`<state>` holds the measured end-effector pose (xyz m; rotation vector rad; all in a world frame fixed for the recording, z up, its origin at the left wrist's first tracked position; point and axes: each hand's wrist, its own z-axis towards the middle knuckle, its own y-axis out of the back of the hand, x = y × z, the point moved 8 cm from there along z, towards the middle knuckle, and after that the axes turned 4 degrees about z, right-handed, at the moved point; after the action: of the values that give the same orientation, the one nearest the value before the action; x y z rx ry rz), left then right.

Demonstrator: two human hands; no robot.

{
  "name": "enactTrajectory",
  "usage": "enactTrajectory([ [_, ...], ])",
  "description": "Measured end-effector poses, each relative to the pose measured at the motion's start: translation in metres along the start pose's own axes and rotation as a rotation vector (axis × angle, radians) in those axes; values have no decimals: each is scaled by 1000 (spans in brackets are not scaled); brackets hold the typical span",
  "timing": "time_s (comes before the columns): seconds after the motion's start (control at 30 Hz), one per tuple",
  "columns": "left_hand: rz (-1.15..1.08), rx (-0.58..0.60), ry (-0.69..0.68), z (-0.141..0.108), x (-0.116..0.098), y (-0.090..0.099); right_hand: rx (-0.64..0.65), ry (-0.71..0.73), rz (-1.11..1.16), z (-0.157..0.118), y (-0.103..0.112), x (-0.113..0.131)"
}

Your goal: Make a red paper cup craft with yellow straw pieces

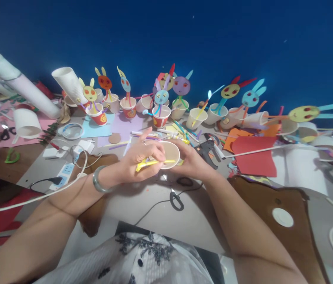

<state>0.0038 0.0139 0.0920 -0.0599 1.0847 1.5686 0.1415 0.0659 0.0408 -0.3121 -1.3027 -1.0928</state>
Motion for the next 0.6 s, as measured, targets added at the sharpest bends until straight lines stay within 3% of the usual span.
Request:
enactTrajectory([
  [0.27, 20, -63, -12, -2, -4, 6, -17, -30, -15, -1, 1, -1],
  [0.47, 49, -94, -51, -4, -8, 4, -25, 33, -44, -3, 2, 6],
  [0.6, 85, -195, -126, -5, -11, 7, -46, 3, -51, -4, 2, 9],
])
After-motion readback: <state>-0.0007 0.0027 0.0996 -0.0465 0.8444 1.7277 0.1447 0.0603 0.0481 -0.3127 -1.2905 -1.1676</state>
